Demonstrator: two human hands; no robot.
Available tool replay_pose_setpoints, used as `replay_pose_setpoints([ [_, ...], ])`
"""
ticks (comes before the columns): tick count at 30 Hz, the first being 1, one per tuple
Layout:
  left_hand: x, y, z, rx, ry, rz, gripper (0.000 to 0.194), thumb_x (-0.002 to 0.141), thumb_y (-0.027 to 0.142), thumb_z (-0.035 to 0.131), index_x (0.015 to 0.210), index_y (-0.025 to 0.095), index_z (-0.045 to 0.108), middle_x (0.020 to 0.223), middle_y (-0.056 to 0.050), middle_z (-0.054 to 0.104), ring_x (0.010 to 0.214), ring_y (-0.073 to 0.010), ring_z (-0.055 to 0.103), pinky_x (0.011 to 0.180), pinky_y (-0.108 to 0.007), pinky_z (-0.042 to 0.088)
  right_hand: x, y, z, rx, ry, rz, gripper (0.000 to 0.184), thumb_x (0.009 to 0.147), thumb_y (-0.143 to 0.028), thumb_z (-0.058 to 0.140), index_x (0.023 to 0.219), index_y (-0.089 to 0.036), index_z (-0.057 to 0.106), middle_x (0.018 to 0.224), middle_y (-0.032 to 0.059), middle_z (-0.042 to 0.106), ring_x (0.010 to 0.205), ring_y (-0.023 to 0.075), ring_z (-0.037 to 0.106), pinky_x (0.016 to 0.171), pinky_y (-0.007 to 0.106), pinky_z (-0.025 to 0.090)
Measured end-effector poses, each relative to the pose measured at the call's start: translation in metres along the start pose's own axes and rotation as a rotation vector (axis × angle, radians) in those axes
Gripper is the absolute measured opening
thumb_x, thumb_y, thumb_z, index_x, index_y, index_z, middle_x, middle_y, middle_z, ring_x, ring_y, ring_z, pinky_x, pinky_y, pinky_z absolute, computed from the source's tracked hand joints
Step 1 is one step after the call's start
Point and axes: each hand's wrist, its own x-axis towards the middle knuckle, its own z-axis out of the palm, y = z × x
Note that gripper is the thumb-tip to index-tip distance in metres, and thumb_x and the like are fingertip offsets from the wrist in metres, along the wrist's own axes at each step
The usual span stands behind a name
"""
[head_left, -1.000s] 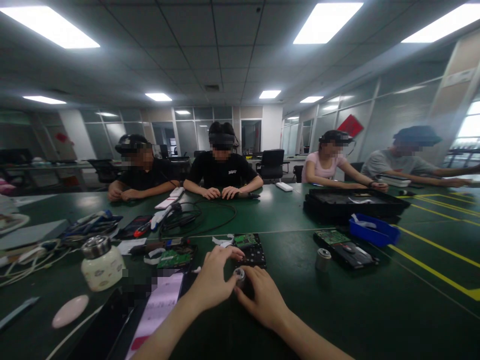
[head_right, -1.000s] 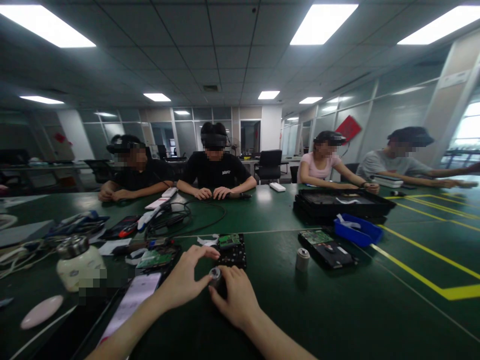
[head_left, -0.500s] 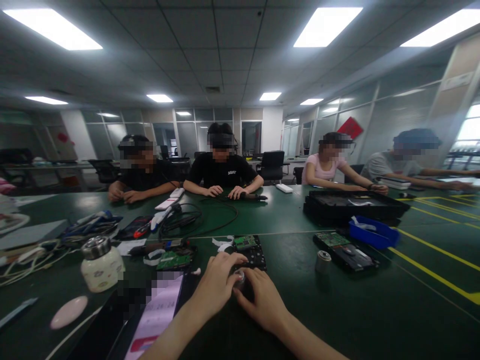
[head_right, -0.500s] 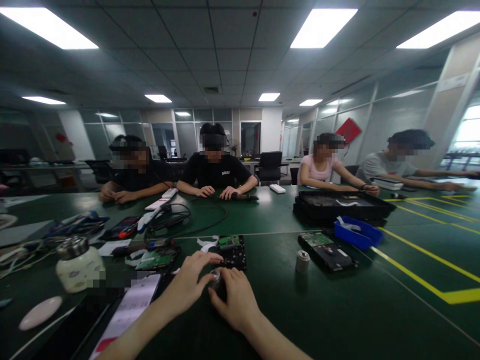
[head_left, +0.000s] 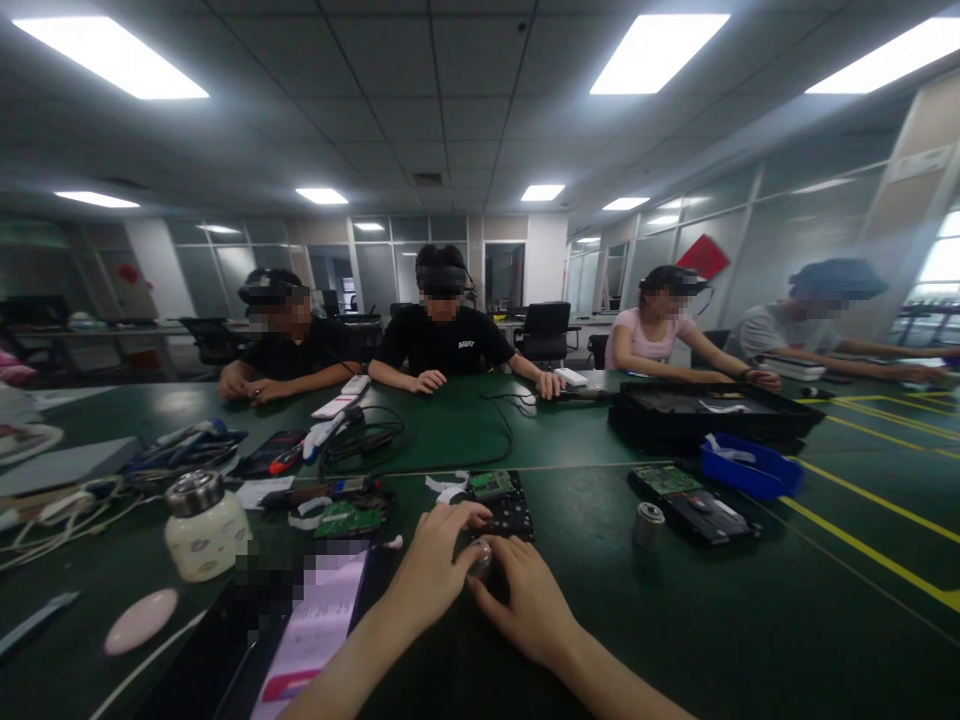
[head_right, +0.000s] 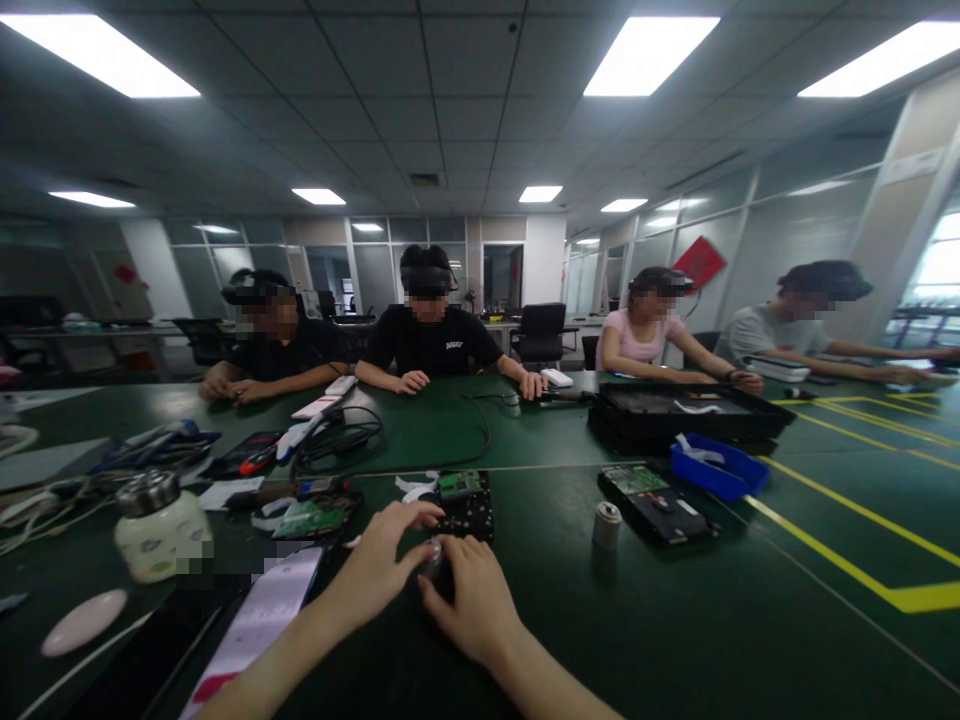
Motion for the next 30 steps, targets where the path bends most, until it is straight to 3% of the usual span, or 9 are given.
replay_pose_setpoints([
  [4,0.0,0.0,0.004,0.008,0.05,-0.022,0.024,0.075,0.017,0.057,0.097,0.026,0.06,0.08,0.001,0.066,0.089,-0.0207,0.056,0.084,-0.035,0.04,0.0,0.001,0.002,-0.005,0.005,-0.005,0.029,0.081,-0.026,0.054,0.11,-0.018,0.054,0.108,0.0075,0.06,0.096,0.0238,0.053,0.087,0.037,0.039],
  [8,0.001,0.001,0.005,-0.122,0.007,-0.011,0.024,0.075,0.011,0.052,0.094,0.025,0.058,0.077,0.003,0.068,0.083,-0.0164,0.062,0.08,-0.028,0.044,0.0,0.001,0.0,0.005,-0.01,-0.011,0.028,0.082,-0.025,0.054,0.109,-0.019,0.054,0.104,0.0055,0.061,0.093,0.0227,0.054,0.084,0.036,0.04],
  [13,0.008,0.007,-0.023,-0.201,0.002,-0.039,0.02,0.073,0.009,0.051,0.088,0.022,0.053,0.077,0.002,0.068,0.074,-0.0132,0.065,0.071,-0.023,0.047,0.001,0.0,-0.001,0.003,-0.01,0.0,0.031,0.082,-0.027,0.055,0.112,-0.02,0.053,0.105,0.0056,0.061,0.094,0.0227,0.054,0.085,0.036,0.041],
  [17,0.0,0.005,-0.049,-0.01,-0.258,-0.14,0.026,0.064,0.004,0.052,0.084,0.02,0.055,0.071,0.001,0.067,0.068,-0.0143,0.065,0.061,-0.022,0.046,0.003,0.001,0.0,-0.018,-0.018,0.015,0.032,0.082,-0.03,0.055,0.112,-0.018,0.054,0.105,0.0076,0.062,0.096,0.0237,0.054,0.087,0.037,0.041],
  [20,-0.012,0.005,-0.053,0.222,-0.433,-0.228,0.029,0.051,-0.005,0.051,0.066,0.02,0.055,0.057,0.004,0.062,0.056,-0.0148,0.062,0.05,-0.02,0.04,0.003,0.0,0.0,-0.029,-0.03,0.02,0.033,0.082,-0.032,0.054,0.111,-0.018,0.054,0.106,0.0084,0.062,0.096,0.0241,0.055,0.086,0.037,0.042],
  [24,-0.022,0.011,-0.045,0.326,-0.456,-0.239,0.032,0.041,-0.011,0.047,0.05,0.019,0.05,0.045,0.006,0.049,0.049,-0.0143,0.055,0.048,-0.021,0.036,0.003,-0.002,-0.002,-0.042,-0.044,0.03,0.032,0.083,-0.033,0.053,0.111,-0.018,0.055,0.105,0.0087,0.062,0.096,0.024,0.055,0.085,0.037,0.043],
  [30,-0.018,0.013,-0.043,0.413,-0.47,-0.277,0.036,0.036,-0.017,0.052,0.041,0.018,0.044,0.039,0.009,0.037,0.048,-0.0164,0.054,0.052,-0.026,0.04,0.005,-0.001,0.0,-0.061,-0.045,0.012,0.033,0.084,-0.034,0.052,0.111,-0.015,0.055,0.103,0.0099,0.062,0.094,0.0239,0.055,0.084,0.037,0.043],
])
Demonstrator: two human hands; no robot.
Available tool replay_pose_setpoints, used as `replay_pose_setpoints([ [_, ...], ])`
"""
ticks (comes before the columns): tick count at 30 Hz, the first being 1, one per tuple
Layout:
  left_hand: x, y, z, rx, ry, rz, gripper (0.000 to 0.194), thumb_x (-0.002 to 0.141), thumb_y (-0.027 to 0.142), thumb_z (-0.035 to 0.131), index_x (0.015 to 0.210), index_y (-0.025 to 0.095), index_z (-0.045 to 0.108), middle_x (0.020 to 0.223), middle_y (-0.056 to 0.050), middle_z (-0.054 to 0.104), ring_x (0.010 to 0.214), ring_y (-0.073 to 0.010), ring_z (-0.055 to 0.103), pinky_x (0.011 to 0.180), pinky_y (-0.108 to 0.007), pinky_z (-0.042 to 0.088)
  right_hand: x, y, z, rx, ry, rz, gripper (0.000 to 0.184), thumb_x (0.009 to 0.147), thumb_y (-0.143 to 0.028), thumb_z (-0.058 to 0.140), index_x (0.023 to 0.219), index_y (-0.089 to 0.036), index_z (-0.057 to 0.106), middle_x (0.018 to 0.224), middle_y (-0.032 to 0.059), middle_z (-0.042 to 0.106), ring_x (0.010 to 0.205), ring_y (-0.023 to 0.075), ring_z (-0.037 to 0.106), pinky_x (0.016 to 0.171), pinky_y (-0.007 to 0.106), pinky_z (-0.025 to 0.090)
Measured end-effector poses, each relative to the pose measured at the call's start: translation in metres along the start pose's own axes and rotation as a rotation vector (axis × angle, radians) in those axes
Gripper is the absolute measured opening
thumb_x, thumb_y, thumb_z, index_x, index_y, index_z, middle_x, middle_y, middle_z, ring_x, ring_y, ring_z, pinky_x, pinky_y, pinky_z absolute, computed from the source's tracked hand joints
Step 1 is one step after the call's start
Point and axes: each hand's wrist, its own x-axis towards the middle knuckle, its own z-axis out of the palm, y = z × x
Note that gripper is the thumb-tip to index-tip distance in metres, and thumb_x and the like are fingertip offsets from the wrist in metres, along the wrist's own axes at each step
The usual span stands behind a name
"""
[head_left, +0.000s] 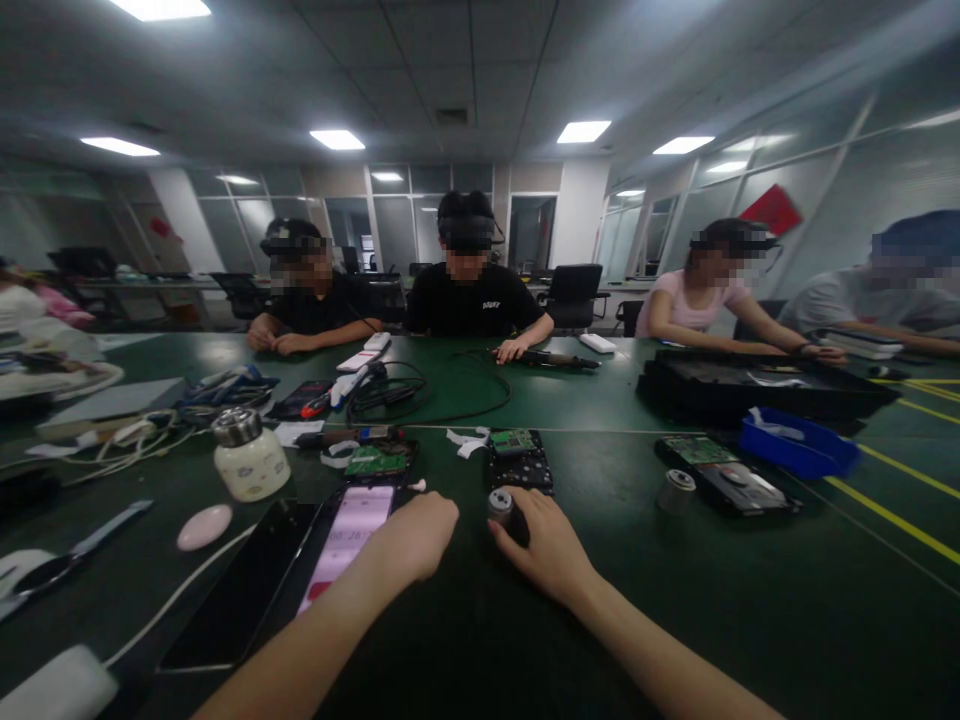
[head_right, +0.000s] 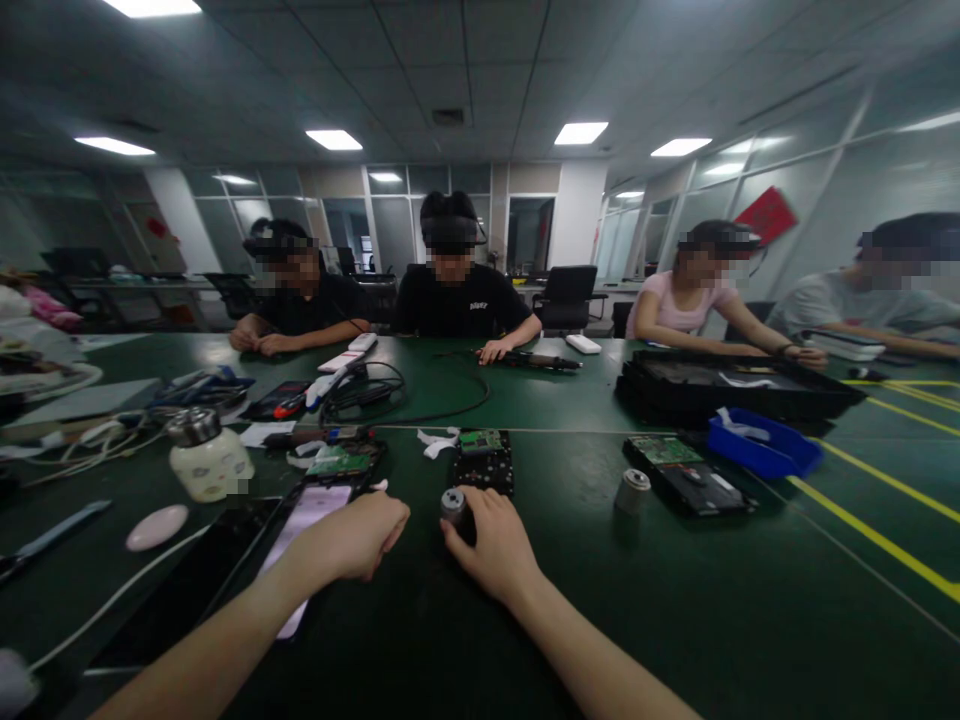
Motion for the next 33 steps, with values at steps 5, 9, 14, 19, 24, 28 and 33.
replay_pose_setpoints([
  [5,0.004,-0.009,0.002,0.027,-0.037,-0.027,0.038,0.032,-0.016,0.062,0.044,0.018,0.05,0.041,0.007,0.046,0.053,-0.0179,0.057,0.057,-0.027,0.043,0.001,0.003,0.005,-0.012,0.009,-0.021,0.034,0.083,-0.036,0.052,0.11,-0.016,0.054,0.1,0.0096,0.062,0.091,0.0238,0.056,0.083,0.038,0.044],
  [9,0.008,-0.016,0.006,0.02,-0.059,-0.022,0.038,0.031,-0.013,0.068,0.046,0.018,0.053,0.039,0.009,0.046,0.048,-0.0151,0.055,0.055,-0.025,0.042,0.002,0.005,0.006,-0.011,0.01,-0.039,0.034,0.083,-0.036,0.052,0.111,-0.016,0.054,0.101,0.009,0.062,0.092,0.0235,0.056,0.084,0.038,0.043],
  [14,0.013,-0.023,0.007,0.009,-0.058,-0.015,0.041,0.026,-0.014,0.071,0.04,0.018,0.048,0.033,0.011,0.037,0.041,-0.0136,0.05,0.049,-0.023,0.037,0.002,0.006,0.008,-0.022,0.012,-0.048,0.036,0.084,-0.038,0.052,0.112,-0.016,0.053,0.102,0.0094,0.061,0.093,0.0236,0.055,0.084,0.038,0.043],
  [19,0.019,-0.018,0.0,-0.054,0.042,0.075,0.03,0.044,-0.005,0.071,0.048,0.017,0.051,0.043,0.008,0.05,0.046,-0.0125,0.054,0.051,-0.022,0.038,0.001,0.007,0.007,-0.018,-0.001,-0.041,0.035,0.084,-0.039,0.051,0.111,-0.017,0.053,0.102,0.0086,0.061,0.092,0.0234,0.055,0.083,0.037,0.042],
  [24,0.033,-0.004,0.004,-0.187,0.409,0.265,0.016,0.074,0.004,0.048,0.071,0.018,0.056,0.08,0.001,0.064,0.081,-0.0126,0.06,0.073,-0.024,0.042,0.0,0.005,0.006,-0.025,-0.006,-0.052,0.036,0.085,-0.038,0.051,0.113,-0.016,0.051,0.1,0.0088,0.061,0.091,0.0229,0.054,0.082,0.035,0.041],
  [28,0.037,-0.002,0.014,-0.303,0.477,0.418,0.02,0.068,0.0,0.048,0.061,0.017,0.055,0.071,0.003,0.065,0.075,-0.0118,0.062,0.071,-0.022,0.044,0.0,0.005,0.006,-0.011,-0.01,-0.063,0.035,0.085,-0.035,0.052,0.114,-0.016,0.05,0.1,0.0079,0.061,0.091,0.022,0.054,0.082,0.034,0.041],
  [33,0.038,-0.003,0.019,-0.346,0.479,0.416,0.022,0.065,-0.002,0.048,0.059,0.017,0.057,0.064,0.004,0.066,0.068,-0.0123,0.064,0.066,-0.021,0.045,0.0,0.006,0.007,-0.009,-0.008,-0.071,0.035,0.084,-0.036,0.053,0.113,-0.017,0.051,0.101,0.0085,0.061,0.091,0.023,0.054,0.082,0.036,0.041],
])
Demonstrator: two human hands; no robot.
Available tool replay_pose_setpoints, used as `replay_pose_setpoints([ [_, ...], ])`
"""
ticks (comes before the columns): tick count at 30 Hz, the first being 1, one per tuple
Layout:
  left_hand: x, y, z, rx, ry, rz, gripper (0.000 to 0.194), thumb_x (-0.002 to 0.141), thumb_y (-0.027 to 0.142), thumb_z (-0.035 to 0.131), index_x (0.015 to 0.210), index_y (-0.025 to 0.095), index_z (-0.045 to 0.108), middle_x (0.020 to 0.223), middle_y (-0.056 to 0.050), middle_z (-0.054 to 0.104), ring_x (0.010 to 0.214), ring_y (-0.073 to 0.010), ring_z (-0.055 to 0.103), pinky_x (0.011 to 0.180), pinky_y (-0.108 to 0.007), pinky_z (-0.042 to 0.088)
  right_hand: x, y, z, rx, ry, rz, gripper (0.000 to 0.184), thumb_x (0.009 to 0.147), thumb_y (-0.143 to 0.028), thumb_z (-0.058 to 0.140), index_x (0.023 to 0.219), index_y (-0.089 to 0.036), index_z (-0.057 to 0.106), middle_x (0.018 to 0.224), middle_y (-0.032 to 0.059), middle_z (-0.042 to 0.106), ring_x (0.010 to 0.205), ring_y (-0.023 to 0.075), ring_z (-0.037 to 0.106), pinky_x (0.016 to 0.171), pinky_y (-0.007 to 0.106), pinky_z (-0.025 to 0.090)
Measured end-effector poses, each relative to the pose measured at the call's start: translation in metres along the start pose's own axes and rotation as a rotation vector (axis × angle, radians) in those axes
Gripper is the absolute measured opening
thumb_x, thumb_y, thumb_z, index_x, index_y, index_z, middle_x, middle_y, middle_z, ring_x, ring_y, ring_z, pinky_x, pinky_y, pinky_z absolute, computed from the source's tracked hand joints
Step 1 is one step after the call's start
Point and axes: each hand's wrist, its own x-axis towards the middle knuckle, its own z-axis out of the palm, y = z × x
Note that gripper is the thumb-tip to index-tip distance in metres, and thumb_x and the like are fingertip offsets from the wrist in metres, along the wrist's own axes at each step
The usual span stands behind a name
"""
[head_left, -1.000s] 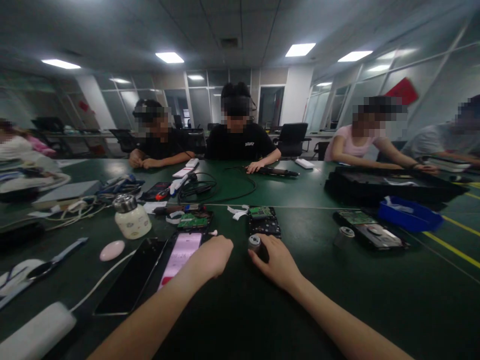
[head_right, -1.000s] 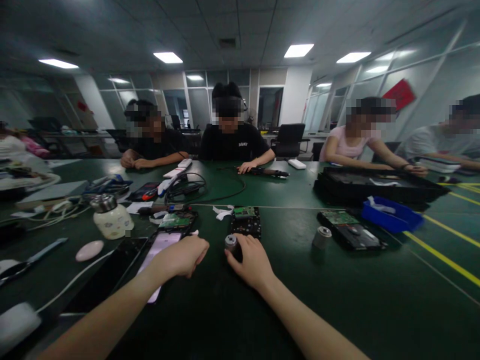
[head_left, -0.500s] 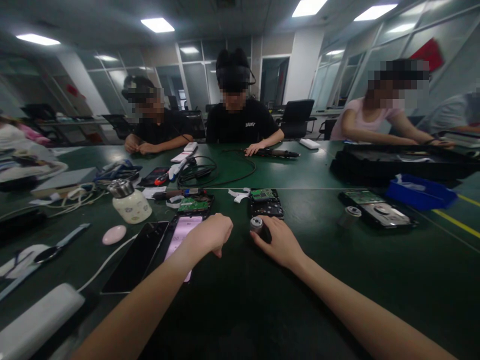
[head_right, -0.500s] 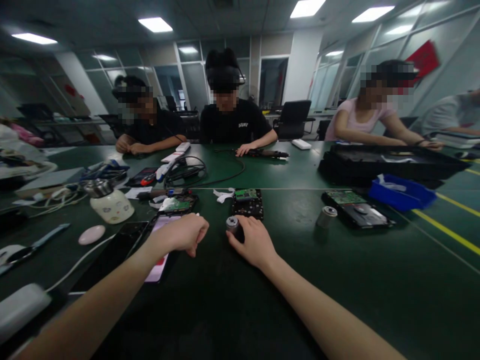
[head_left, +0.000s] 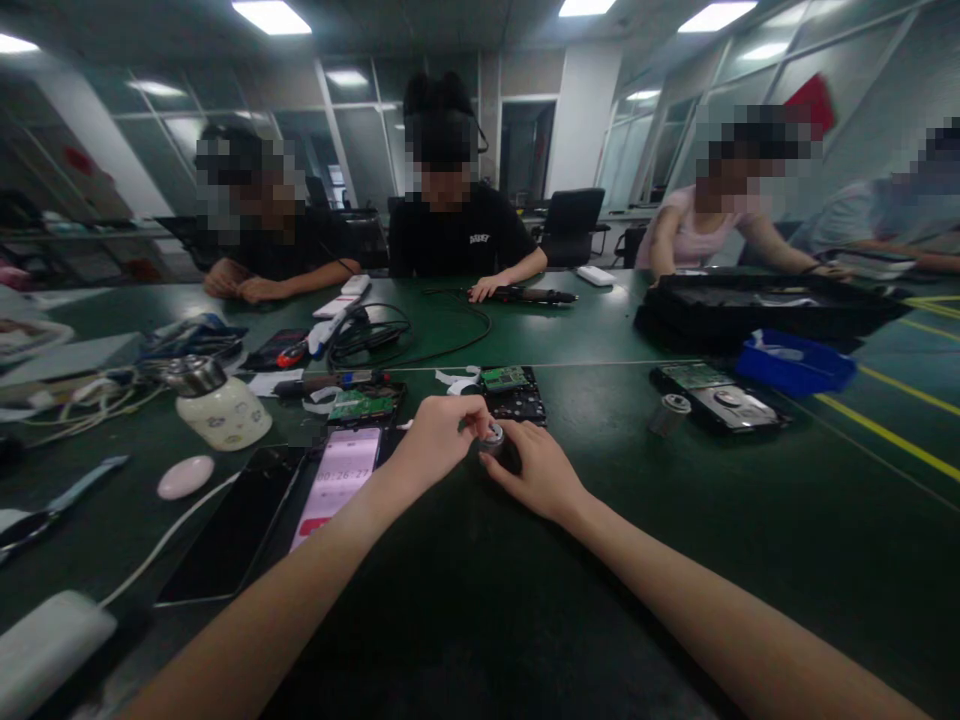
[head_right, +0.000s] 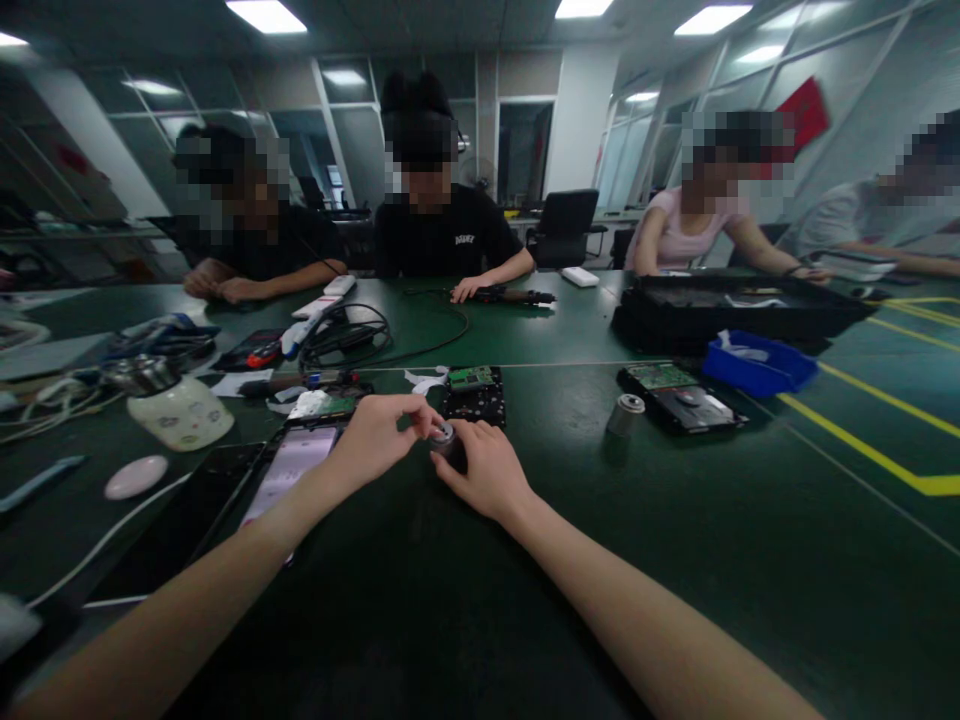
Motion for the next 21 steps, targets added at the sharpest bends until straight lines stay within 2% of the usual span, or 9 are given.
replay_pose_setpoints([
  [7,-0.0018,-0.0031,0.007,-0.098,0.053,0.002,0.026,0.064,-0.005,0.047,0.055,0.018,0.055,0.068,0.003,0.068,0.074,-0.0129,0.065,0.07,-0.022,0.047,-0.0007,0.0,-0.0007,0.001,0.013,-0.004,0.035,0.084,-0.036,0.052,0.113,-0.016,0.051,0.101,0.0089,0.061,0.091,0.0231,0.054,0.082,0.036,0.042],
  [13,-0.0014,-0.0043,0.0073,-0.171,0.014,-0.073,0.019,0.068,0.002,0.054,0.058,0.018,0.057,0.068,0.002,0.067,0.071,-0.0137,0.065,0.069,-0.024,0.048,-0.0008,-0.0001,-0.0015,-0.012,0.008,0.003,0.038,0.085,-0.037,0.053,0.115,-0.015,0.05,0.102,0.0093,0.061,0.092,0.023,0.055,0.083,0.036,0.042],
  [16,-0.0011,-0.0005,0.0076,-0.154,-0.008,-0.072,0.011,0.071,0.01,0.059,0.064,0.019,0.059,0.07,0.002,0.067,0.072,-0.0138,0.064,0.07,-0.024,0.047,-0.0012,0.0006,-0.0012,-0.013,0.003,-0.001,0.037,0.085,-0.036,0.052,0.115,-0.015,0.05,0.101,0.0093,0.061,0.092,0.023,0.055,0.082,0.036,0.042],
  [18,-0.0014,0.0027,0.0082,-0.086,0.025,-0.078,0.005,0.07,0.019,0.065,0.069,0.019,0.06,0.075,0.001,0.067,0.076,-0.0158,0.063,0.073,-0.027,0.047,-0.0013,0.0008,-0.001,-0.015,0.005,-0.004,0.035,0.084,-0.035,0.053,0.113,-0.015,0.051,0.101,0.0094,0.061,0.092,0.0231,0.055,0.082,0.036,0.042],
  [21,-0.0018,0.0048,0.0085,0.029,0.081,-0.114,0.016,0.065,0.028,0.072,0.071,0.02,0.06,0.076,0.0,0.066,0.081,-0.0198,0.062,0.074,-0.031,0.046,-0.001,0.0001,-0.0014,-0.013,0.005,-0.003,0.033,0.084,-0.034,0.053,0.111,-0.016,0.051,0.102,0.009,0.061,0.092,0.0229,0.055,0.082,0.036,0.042],
])
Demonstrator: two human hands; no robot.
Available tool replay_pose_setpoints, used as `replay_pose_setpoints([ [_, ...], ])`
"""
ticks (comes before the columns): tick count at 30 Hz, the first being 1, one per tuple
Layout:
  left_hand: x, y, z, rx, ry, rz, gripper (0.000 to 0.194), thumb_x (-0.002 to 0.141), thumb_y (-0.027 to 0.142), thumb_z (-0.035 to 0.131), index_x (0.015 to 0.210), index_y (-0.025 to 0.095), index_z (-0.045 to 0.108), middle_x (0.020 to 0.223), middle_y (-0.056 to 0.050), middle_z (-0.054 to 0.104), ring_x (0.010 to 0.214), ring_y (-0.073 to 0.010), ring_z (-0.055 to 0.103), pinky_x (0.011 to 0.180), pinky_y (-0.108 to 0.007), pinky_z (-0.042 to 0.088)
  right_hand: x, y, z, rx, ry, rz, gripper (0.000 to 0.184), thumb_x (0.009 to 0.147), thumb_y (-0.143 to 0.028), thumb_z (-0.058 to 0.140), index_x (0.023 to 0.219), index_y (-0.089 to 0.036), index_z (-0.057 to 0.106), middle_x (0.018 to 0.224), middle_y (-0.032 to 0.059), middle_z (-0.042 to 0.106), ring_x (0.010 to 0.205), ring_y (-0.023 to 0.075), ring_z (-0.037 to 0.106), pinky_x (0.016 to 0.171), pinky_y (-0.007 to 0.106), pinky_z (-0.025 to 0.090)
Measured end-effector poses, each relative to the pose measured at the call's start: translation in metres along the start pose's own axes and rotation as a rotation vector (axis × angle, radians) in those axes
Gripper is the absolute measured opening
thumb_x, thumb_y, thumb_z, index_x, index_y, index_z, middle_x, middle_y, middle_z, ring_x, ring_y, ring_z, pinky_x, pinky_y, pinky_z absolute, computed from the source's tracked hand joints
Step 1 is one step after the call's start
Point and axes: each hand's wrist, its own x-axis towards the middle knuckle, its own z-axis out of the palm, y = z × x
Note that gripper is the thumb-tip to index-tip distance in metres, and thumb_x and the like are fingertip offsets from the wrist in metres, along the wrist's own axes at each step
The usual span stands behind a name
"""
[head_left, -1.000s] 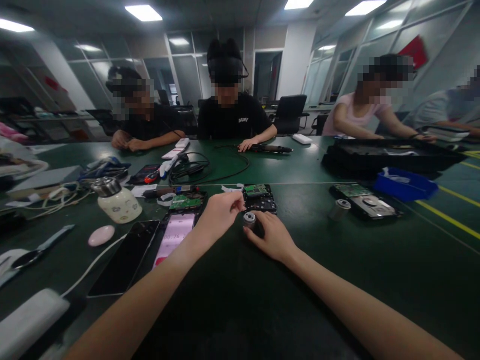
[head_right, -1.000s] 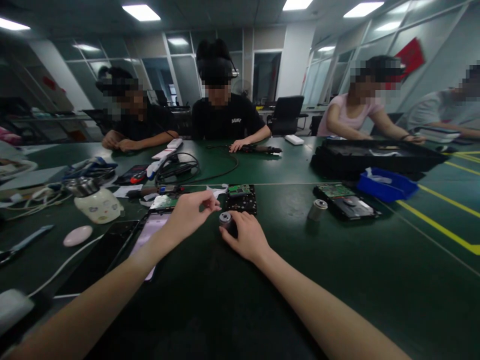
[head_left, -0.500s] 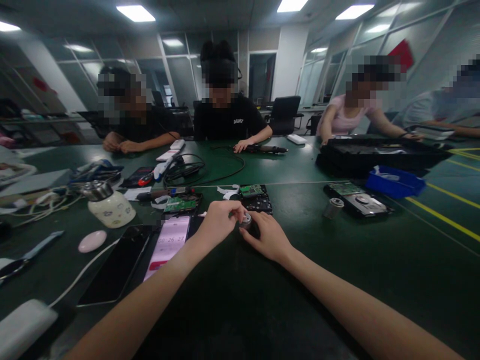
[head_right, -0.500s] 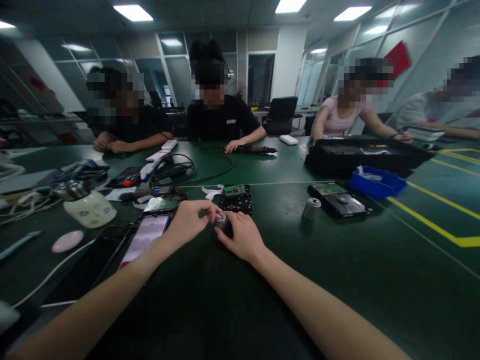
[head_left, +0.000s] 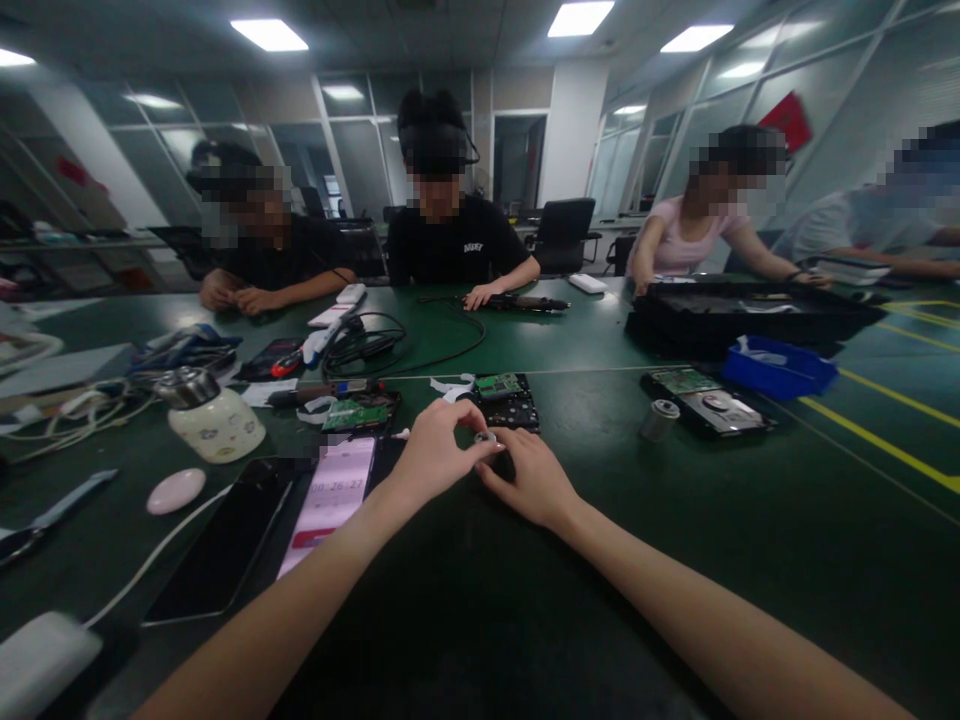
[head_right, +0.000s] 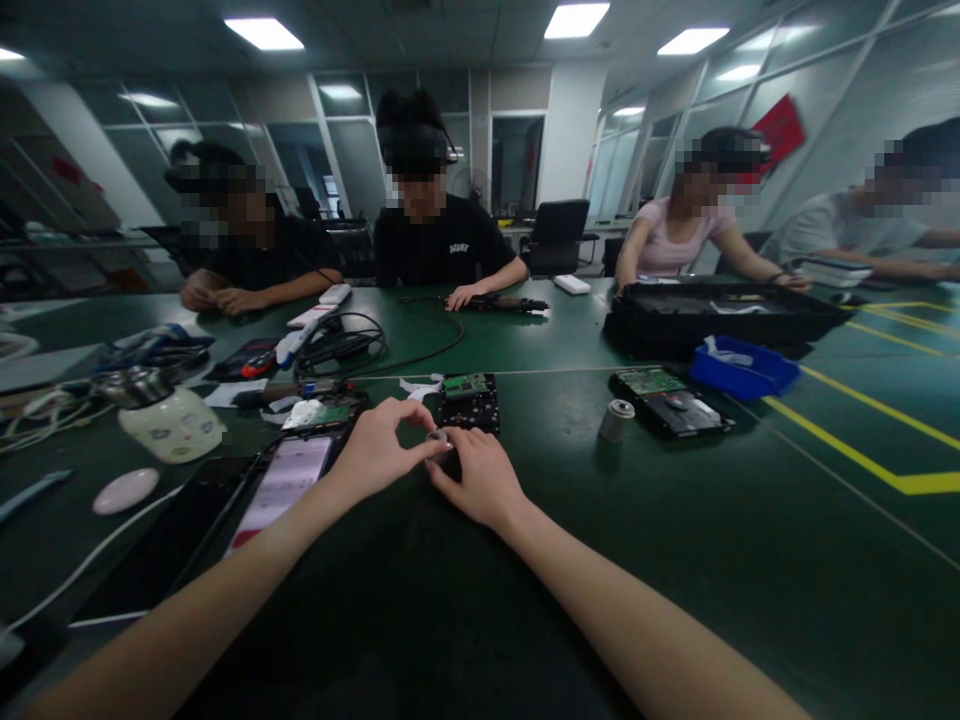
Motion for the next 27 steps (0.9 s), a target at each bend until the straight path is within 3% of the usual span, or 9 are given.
replay_pose_setpoints([
  [5,0.0009,-0.003,-0.0022,-0.186,-0.074,-0.064,0.022,0.069,0.02,0.067,0.088,0.023,0.057,0.079,0.003,0.07,0.082,-0.0169,0.067,0.081,-0.03,0.046,0.0006,-0.0014,-0.0011,0.008,0.0,0.003,0.033,0.085,-0.035,0.052,0.112,-0.016,0.051,0.1,0.0091,0.061,0.09,0.023,0.055,0.079,0.036,0.042],
  [9,0.0016,-0.0031,-0.0017,-0.323,-0.188,-0.009,0.041,0.066,0.015,0.067,0.104,0.023,0.055,0.102,-0.001,0.067,0.1,-0.0172,0.062,0.091,-0.03,0.044,0.0004,-0.0007,-0.0005,0.006,0.006,-0.004,0.03,0.082,-0.03,0.053,0.108,-0.015,0.052,0.098,0.0106,0.061,0.09,0.0241,0.055,0.08,0.037,0.043],
  [11,0.0016,-0.0028,-0.001,-0.286,-0.162,0.005,0.045,0.065,0.017,0.069,0.107,0.023,0.055,0.112,-0.003,0.063,0.108,-0.0194,0.057,0.095,-0.033,0.041,0.0003,-0.0004,-0.0001,0.016,0.014,-0.013,0.03,0.08,-0.028,0.054,0.108,-0.015,0.052,0.1,0.0105,0.061,0.091,0.0241,0.055,0.081,0.037,0.042],
  [14,0.002,-0.0042,-0.0013,-0.164,-0.065,-0.063,0.04,0.066,0.028,0.071,0.103,0.023,0.058,0.101,-0.003,0.067,0.105,-0.0232,0.058,0.095,-0.04,0.039,0.0005,-0.0008,-0.0002,0.02,0.02,-0.004,0.031,0.082,-0.031,0.054,0.109,-0.015,0.052,0.1,0.0098,0.061,0.09,0.0234,0.055,0.08,0.037,0.043],
  [18,0.0031,-0.0075,-0.0025,-0.184,-0.045,-0.15,0.035,0.066,0.031,0.072,0.097,0.024,0.057,0.074,0.002,0.071,0.09,-0.0227,0.065,0.092,-0.04,0.04,0.0006,-0.002,-0.0018,0.008,0.002,0.006,0.031,0.084,-0.034,0.053,0.109,-0.016,0.053,0.099,0.0095,0.061,0.09,0.0233,0.055,0.079,0.037,0.043],
  [23,0.0047,-0.0052,-0.0046,-0.378,-0.15,-0.083,0.041,0.066,0.013,0.067,0.105,0.022,0.054,0.088,-0.001,0.072,0.094,-0.0185,0.065,0.093,-0.034,0.041,0.0,-0.0017,-0.0025,0.007,0.009,0.005,0.033,0.084,-0.035,0.052,0.112,-0.016,0.051,0.098,0.0095,0.061,0.089,0.0233,0.055,0.079,0.037,0.043],
  [27,0.0035,-0.0023,-0.0048,-0.237,-0.093,-0.061,0.036,0.066,0.018,0.067,0.101,0.022,0.058,0.093,-0.002,0.071,0.101,-0.0219,0.061,0.097,-0.039,0.038,0.0001,-0.003,-0.0034,0.014,0.008,-0.002,0.03,0.084,-0.033,0.053,0.109,-0.016,0.052,0.099,0.009,0.061,0.091,0.0233,0.055,0.08,0.036,0.043],
])
